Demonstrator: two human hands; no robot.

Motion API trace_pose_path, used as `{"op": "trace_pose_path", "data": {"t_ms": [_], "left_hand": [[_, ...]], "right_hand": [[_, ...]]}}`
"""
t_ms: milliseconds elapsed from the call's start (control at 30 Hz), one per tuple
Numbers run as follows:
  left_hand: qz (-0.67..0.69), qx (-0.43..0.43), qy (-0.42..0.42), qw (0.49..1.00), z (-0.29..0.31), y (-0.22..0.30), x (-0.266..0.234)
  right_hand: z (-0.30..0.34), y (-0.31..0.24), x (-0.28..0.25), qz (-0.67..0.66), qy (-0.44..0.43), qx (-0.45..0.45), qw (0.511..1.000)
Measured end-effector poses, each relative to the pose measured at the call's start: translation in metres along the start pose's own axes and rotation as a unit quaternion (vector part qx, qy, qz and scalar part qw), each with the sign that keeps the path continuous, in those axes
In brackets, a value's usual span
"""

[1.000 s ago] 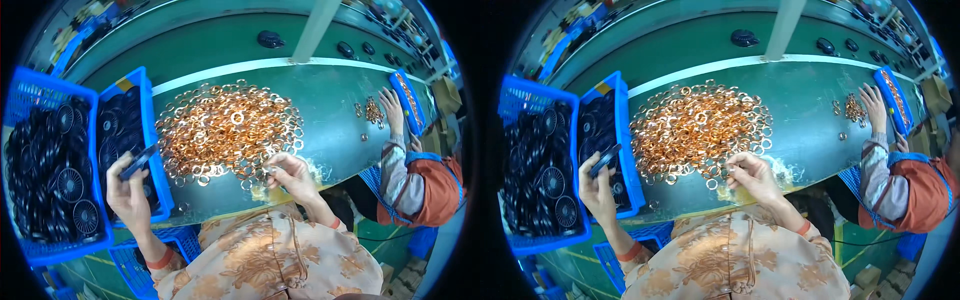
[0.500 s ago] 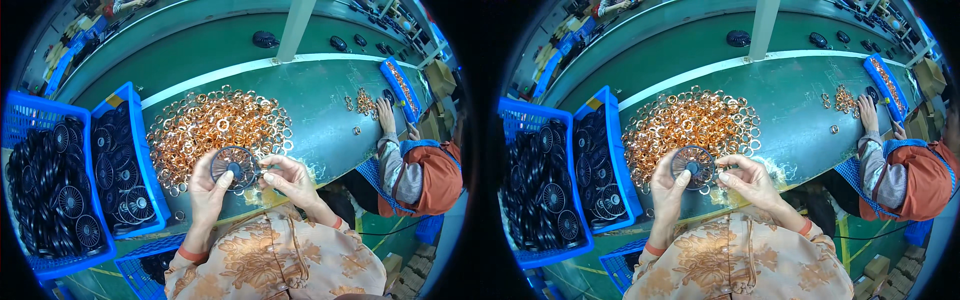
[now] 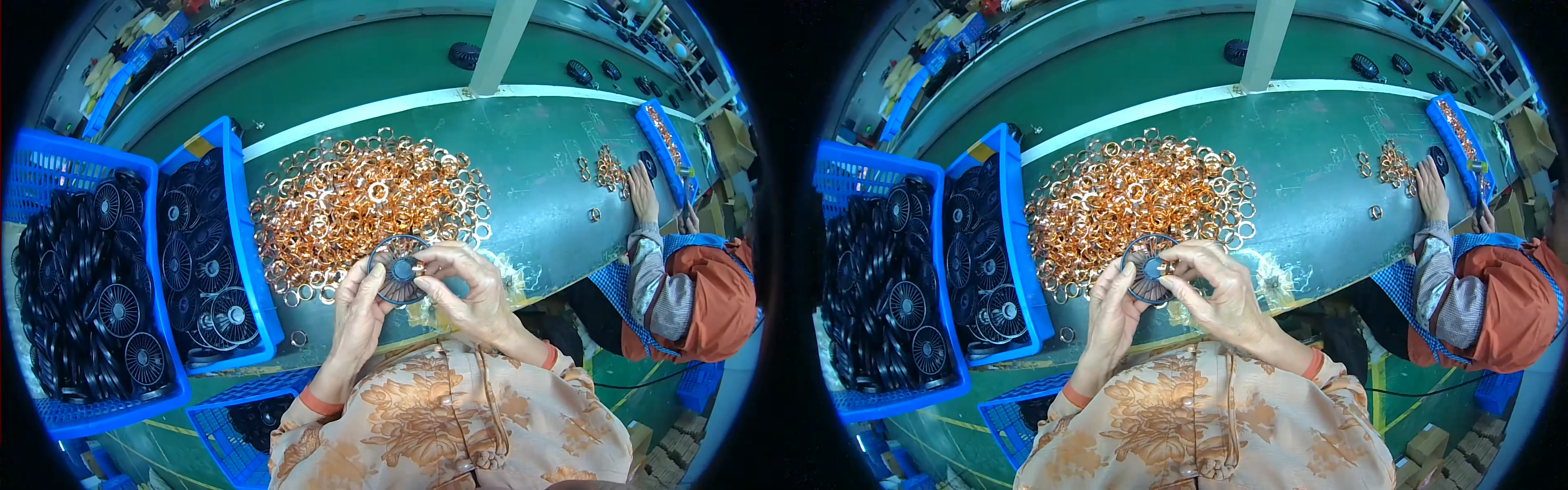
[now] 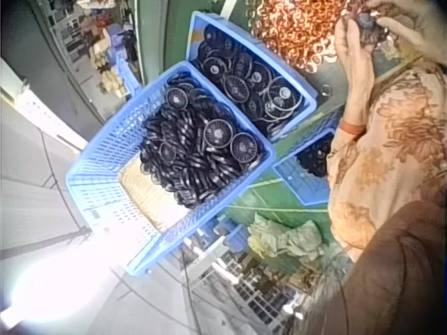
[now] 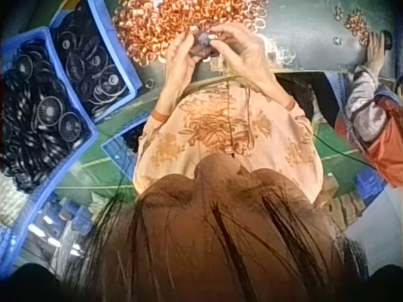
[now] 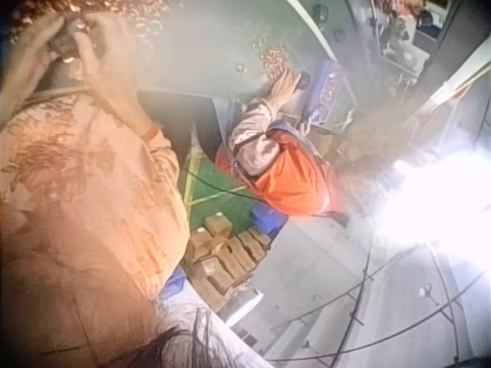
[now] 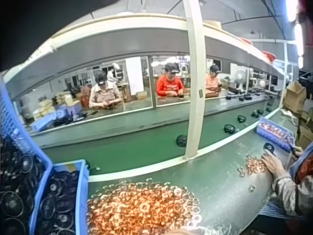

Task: Assemble electronic fan components by placing copper rings onto plastic frames on an assembly line.

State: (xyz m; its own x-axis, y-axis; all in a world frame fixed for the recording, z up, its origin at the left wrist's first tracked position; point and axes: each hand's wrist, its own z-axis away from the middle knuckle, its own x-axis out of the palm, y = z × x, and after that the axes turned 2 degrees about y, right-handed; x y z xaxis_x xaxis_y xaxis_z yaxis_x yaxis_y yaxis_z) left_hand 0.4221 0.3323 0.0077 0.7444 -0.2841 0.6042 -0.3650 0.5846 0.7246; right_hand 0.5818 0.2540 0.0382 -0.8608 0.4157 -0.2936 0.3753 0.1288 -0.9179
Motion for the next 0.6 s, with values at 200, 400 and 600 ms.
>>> {"op": "trace_pose_path", "data": {"t_ms": [200, 400, 600], "left_hand": [[-0.038, 0.039, 0.021, 0.998, 0.002, -0.004, -0.001], [-0.04, 0.062, 0.034, 0.997, 0.001, -0.007, -0.001], [-0.1, 0.08, 0.023, 0.992, 0.003, -0.012, 0.003]], "right_hand": [[-0.01, -0.004, 0.009, 0.092, 0.015, -0.123, 0.988], [-0.005, -0.005, 0.012, 0.049, 0.027, -0.015, 0.998], [-0.005, 0.005, 0.013, 0.173, 0.01, -0.103, 0.979]]}}
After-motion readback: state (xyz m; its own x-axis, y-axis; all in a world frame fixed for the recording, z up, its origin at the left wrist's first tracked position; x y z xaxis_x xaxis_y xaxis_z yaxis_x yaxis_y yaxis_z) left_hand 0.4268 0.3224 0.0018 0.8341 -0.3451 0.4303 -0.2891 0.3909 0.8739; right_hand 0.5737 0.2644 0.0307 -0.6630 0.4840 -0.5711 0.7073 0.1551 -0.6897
